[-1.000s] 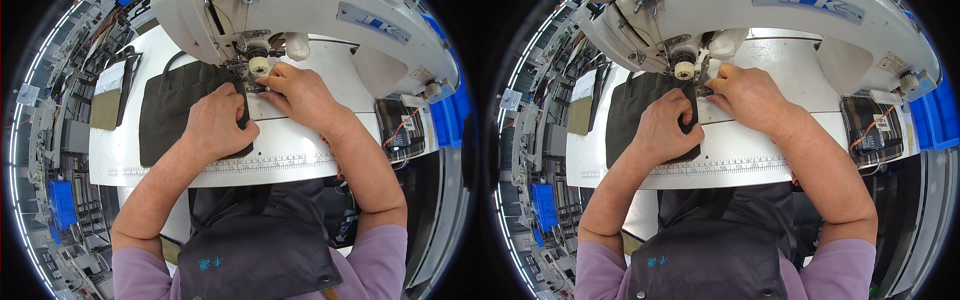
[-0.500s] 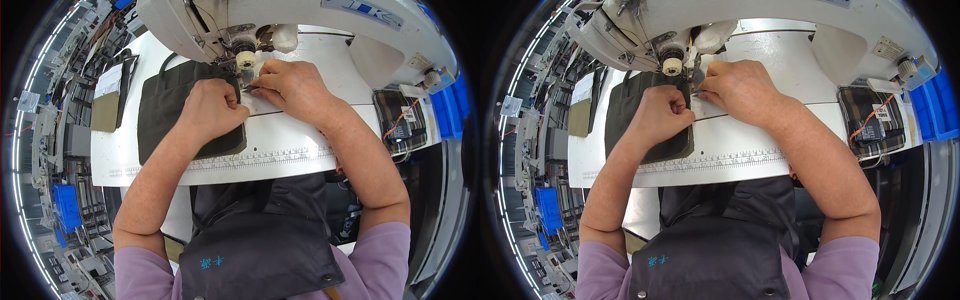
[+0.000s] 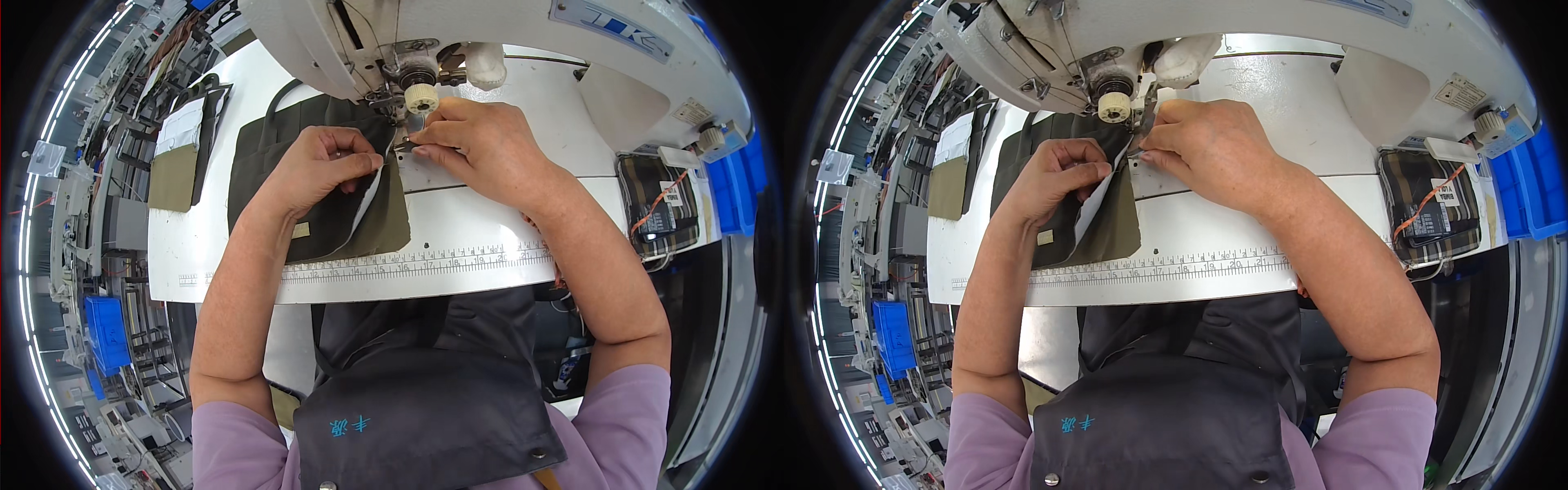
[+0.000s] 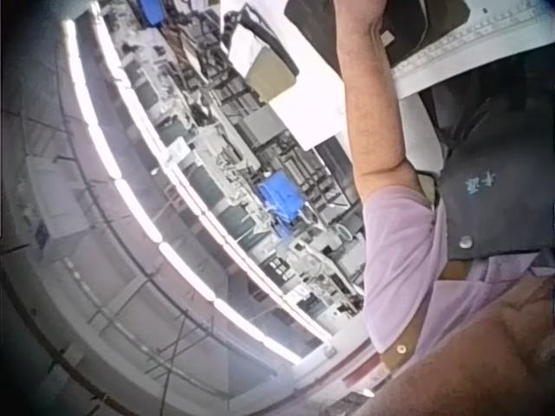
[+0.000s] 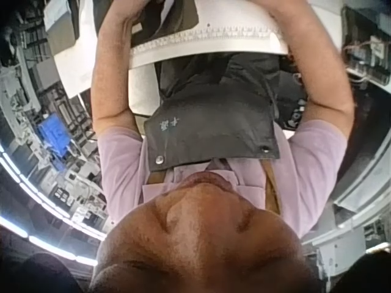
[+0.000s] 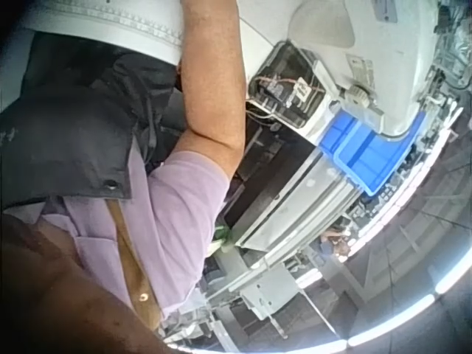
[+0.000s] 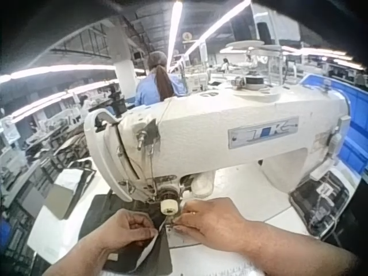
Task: Sewing a green fabric bag using an industrial sewing machine.
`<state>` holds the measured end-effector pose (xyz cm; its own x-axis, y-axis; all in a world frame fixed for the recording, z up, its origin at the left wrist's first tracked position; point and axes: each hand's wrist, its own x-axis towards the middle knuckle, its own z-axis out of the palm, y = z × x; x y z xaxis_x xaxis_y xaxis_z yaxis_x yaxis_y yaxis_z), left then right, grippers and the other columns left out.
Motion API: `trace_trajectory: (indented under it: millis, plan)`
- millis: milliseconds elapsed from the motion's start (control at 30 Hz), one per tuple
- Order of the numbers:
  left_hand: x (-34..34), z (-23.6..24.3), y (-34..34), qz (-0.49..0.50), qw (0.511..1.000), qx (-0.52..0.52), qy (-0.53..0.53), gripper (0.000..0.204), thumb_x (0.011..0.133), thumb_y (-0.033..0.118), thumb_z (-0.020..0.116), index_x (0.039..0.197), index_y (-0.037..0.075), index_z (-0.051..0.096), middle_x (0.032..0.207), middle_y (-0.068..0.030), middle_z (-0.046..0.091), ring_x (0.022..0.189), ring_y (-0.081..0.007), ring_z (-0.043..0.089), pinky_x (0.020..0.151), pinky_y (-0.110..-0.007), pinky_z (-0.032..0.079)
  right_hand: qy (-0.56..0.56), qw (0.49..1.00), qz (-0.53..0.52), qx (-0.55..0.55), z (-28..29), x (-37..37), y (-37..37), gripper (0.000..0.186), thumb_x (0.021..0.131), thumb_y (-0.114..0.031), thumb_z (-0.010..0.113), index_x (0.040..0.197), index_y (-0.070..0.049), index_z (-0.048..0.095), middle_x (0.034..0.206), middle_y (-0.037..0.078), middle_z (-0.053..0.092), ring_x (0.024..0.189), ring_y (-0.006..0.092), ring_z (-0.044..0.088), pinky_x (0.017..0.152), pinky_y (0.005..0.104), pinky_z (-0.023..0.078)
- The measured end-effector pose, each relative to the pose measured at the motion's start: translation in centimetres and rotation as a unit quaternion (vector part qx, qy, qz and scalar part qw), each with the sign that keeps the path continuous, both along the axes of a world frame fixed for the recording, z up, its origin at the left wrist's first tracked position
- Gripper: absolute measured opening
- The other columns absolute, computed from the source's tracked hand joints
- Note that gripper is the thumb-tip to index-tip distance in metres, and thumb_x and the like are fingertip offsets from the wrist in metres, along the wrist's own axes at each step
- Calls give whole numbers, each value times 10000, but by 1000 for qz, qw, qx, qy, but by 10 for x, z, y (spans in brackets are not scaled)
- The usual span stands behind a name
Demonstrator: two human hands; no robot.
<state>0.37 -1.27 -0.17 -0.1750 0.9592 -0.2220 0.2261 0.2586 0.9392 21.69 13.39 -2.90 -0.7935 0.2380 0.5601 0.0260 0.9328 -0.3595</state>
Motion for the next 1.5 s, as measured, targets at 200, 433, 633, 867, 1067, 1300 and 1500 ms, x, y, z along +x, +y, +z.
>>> trace_trajectory:
  millis: [200,433,633,867,1067,1300,1500]
  plan:
    - [0,-2,-1,-5,1000,6,-1,141,888,144,770,864,12,729,760,27,640,634,-53,536,591,-216,419,6,999,7,32,0,-6,-7,128,876,-249,734,883,-124,759,881,27,676,775,273,695,656,428,543]
    - [-6,-8,-3,27,999,36,-26,84,898,99,738,862,24,726,748,33,633,626,-40,537,594,-208,423,-34,993,-23,112,4,-5,-10,110,836,-209,759,898,-117,755,836,15,665,727,255,681,598,410,531]
    - [16,-14,-13,-9,963,187,195,103,852,61,744,907,-10,694,1000,-36,672,773,-111,615,677,-241,480,-56,990,-19,131,9,-3,-13,81,793,-169,684,789,-93,711,825,52,642,740,265,693,631,406,548]
    - [35,-16,-17,-80,813,268,511,410,775,232,854,1115,41,726,1257,-108,675,1227,-289,639,1114,-541,460,-58,992,-17,107,8,-1,-13,83,786,-163,684,785,-82,705,814,63,637,735,274,692,639,418,549]
    - [31,-20,-22,-68,823,247,506,417,796,265,839,1120,28,727,1295,-114,678,1253,-314,638,1161,-565,414,-60,991,-19,115,8,-2,-16,79,764,-143,677,786,-72,701,822,66,635,748,268,695,636,416,550]
    - [22,-12,-20,-141,793,273,526,400,833,269,801,1105,-13,718,1283,-134,678,1302,-298,596,1168,-518,410,-73,988,-24,137,9,0,-17,88,754,-124,668,819,-76,705,834,62,626,766,251,694,633,409,553]
    - [21,-11,-24,-154,807,234,520,482,867,329,755,1244,40,671,1327,-127,635,1264,-325,598,1148,-527,418,-82,985,-28,147,11,-1,-20,106,759,-113,666,850,-81,708,836,48,617,779,232,691,629,391,554]
